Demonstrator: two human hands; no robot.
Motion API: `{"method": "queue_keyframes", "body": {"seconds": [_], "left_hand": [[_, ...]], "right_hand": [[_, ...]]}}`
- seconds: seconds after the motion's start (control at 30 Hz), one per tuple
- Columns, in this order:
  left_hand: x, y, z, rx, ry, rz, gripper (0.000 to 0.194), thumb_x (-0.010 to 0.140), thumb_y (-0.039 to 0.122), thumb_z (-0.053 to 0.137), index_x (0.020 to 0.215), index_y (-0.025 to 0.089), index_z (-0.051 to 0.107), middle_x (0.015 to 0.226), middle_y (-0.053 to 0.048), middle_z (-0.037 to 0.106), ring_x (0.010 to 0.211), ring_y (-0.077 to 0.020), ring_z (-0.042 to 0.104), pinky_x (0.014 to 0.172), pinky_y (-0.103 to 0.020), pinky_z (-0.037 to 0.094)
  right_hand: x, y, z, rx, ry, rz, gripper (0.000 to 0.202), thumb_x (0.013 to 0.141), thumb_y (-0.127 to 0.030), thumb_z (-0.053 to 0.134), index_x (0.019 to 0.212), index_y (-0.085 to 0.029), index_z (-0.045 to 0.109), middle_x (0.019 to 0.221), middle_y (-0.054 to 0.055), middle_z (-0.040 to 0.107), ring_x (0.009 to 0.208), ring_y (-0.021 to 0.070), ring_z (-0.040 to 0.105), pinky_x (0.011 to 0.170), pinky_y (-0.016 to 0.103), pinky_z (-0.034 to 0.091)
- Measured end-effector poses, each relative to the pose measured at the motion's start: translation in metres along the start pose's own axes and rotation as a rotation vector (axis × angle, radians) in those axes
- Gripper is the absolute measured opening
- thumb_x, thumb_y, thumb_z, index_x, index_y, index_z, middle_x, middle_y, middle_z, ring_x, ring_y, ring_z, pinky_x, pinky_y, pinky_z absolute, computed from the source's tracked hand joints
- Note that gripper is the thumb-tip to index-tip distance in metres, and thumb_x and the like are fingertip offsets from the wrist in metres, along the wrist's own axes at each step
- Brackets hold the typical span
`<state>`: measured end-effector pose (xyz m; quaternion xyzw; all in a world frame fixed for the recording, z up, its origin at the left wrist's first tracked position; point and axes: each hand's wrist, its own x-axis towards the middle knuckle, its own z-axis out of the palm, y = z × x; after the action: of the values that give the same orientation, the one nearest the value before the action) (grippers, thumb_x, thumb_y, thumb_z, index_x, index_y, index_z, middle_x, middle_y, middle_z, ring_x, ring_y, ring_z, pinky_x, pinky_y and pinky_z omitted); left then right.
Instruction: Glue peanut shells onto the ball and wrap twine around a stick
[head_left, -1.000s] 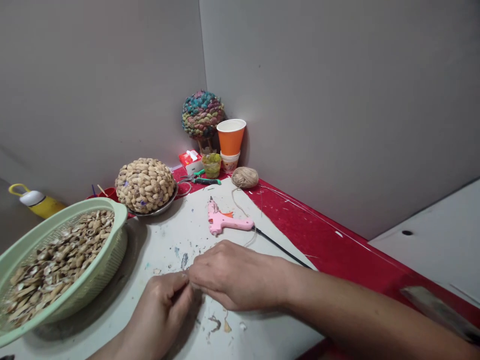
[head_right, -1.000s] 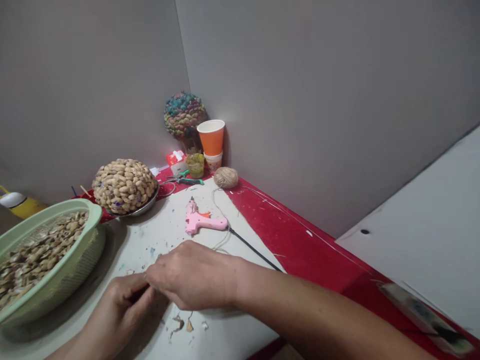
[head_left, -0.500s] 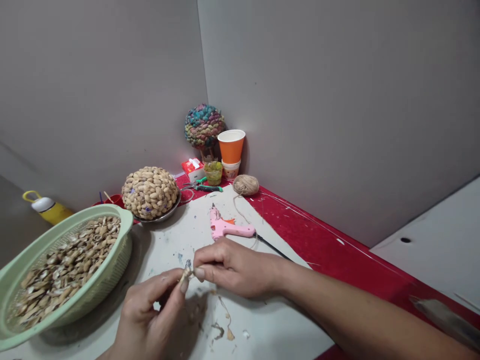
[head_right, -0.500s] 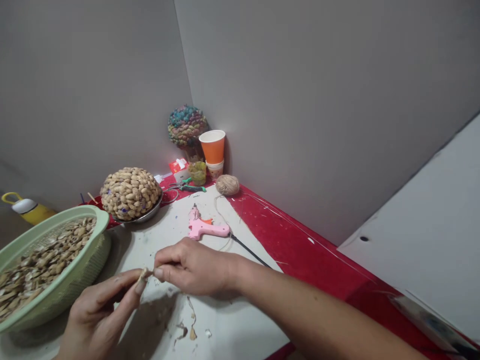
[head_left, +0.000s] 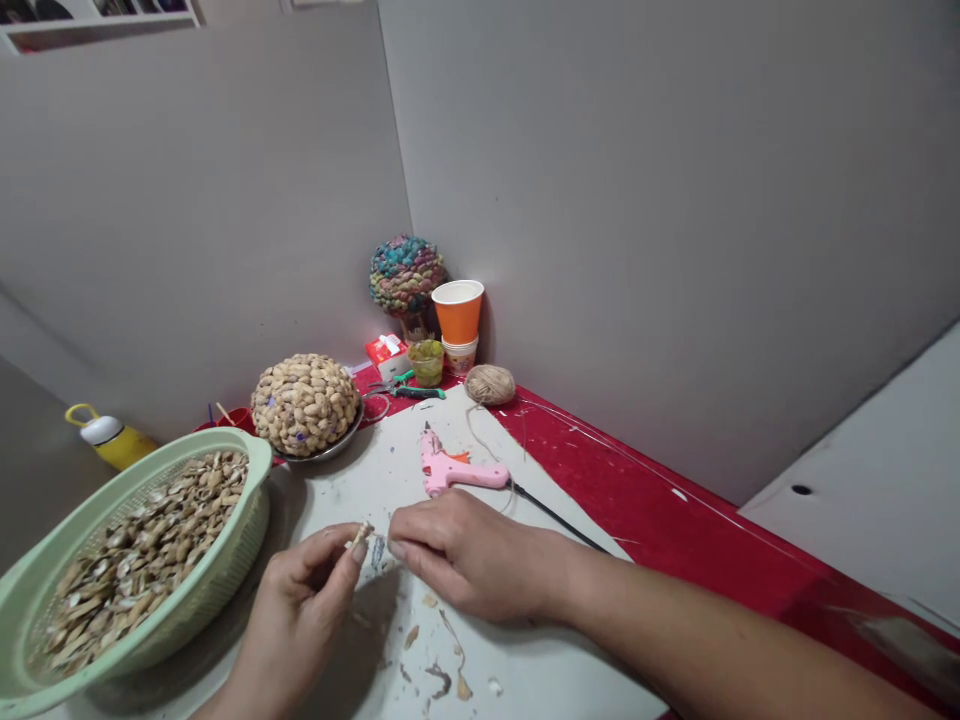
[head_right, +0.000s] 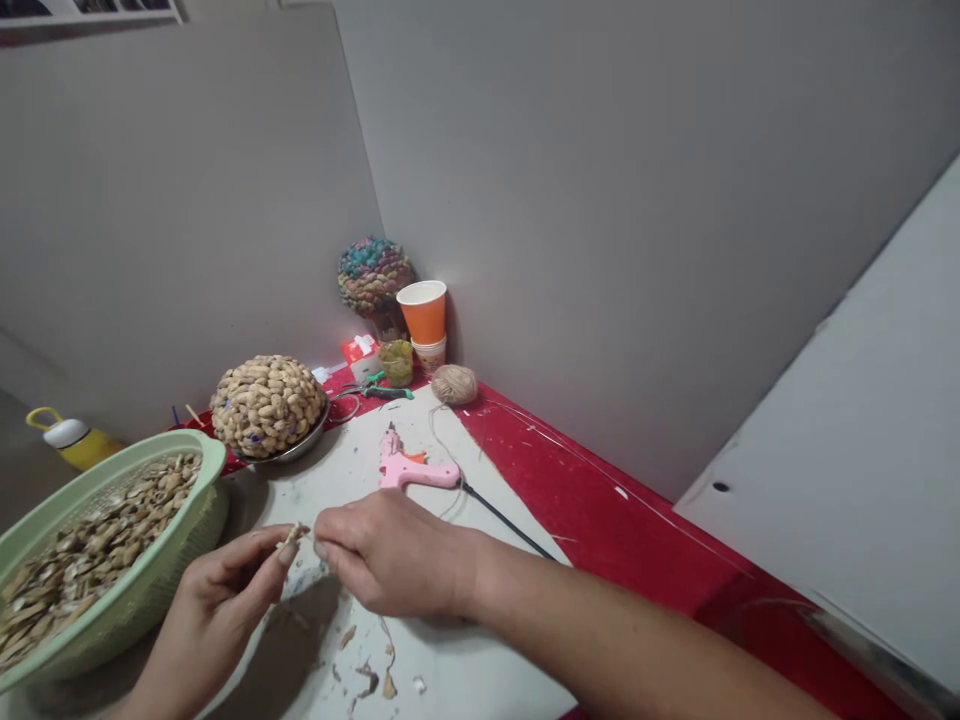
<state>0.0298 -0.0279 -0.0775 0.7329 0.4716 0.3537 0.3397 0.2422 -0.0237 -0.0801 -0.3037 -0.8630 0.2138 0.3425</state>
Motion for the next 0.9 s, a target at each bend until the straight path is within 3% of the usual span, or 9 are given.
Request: {"method": "queue_keyframes", "body": {"seconds": [0.2,0.4,0.57,0.73,0.83,0.9], "left_hand": [[-0.007,0.001,0.004,-0.218,-0.161,-0.241,0.036,0.082,0.046,0.064,0.098,0.016,0.075,0.052,0.006,0.036,0.046,-0.0067,0.024,0.041,-0.017,0.022],[-0.014,0.001,0.007,-0.313,-0.279,-0.324,0.037,0.08,0.049,0.066,0.092,0.015,0.075,0.048,0.008,0.027,0.043,-0.0053,0.019,0.04,-0.019,0.012],[-0.016,0.013,0.011,-0.331,-0.167,-0.393,0.036,0.074,0.048,0.071,0.085,0.015,0.076,0.048,0.007,0.029,0.043,-0.0045,0.018,0.04,-0.019,0.008],[-0.014,0.017,0.008,-0.306,-0.083,-0.358,0.033,0.076,0.046,0.07,0.083,0.014,0.073,0.05,0.006,0.034,0.046,-0.0057,0.023,0.04,-0.018,0.013],[-0.009,0.01,0.002,-0.207,-0.093,-0.236,0.029,0.082,0.043,0.064,0.087,0.015,0.072,0.054,0.004,0.042,0.049,-0.0073,0.03,0.042,-0.017,0.024],[-0.006,0.005,-0.001,-0.105,-0.098,-0.133,0.027,0.085,0.039,0.061,0.09,0.016,0.072,0.058,0.002,0.051,0.051,-0.009,0.038,0.045,-0.018,0.032]], "right_hand": [[0.004,0.007,-0.002,0.019,0.116,0.119,0.021,0.088,-0.012,0.048,0.068,-0.017,0.049,0.061,-0.003,0.049,0.055,0.0096,0.043,0.056,0.021,0.032],[0.005,0.01,0.0,0.057,0.08,0.101,0.018,0.087,-0.011,0.05,0.071,-0.015,0.057,0.061,-0.001,0.055,0.056,0.01,0.049,0.056,0.02,0.034],[0.004,0.008,-0.002,0.102,0.047,0.132,0.019,0.088,-0.011,0.049,0.072,-0.014,0.058,0.061,-0.002,0.055,0.056,0.0091,0.048,0.056,0.019,0.033],[0.004,0.005,-0.004,0.131,-0.01,0.174,0.023,0.088,-0.011,0.05,0.065,-0.016,0.049,0.053,-0.007,0.042,0.051,0.0074,0.039,0.052,0.019,0.028],[0.003,0.001,-0.004,0.07,-0.065,0.147,0.026,0.087,-0.011,0.05,0.063,-0.017,0.044,0.053,-0.007,0.038,0.05,0.0074,0.036,0.051,0.02,0.027],[0.002,-0.001,-0.003,0.003,-0.103,0.084,0.023,0.086,-0.01,0.051,0.065,-0.017,0.045,0.056,-0.006,0.043,0.053,0.0084,0.04,0.054,0.021,0.028]]}}
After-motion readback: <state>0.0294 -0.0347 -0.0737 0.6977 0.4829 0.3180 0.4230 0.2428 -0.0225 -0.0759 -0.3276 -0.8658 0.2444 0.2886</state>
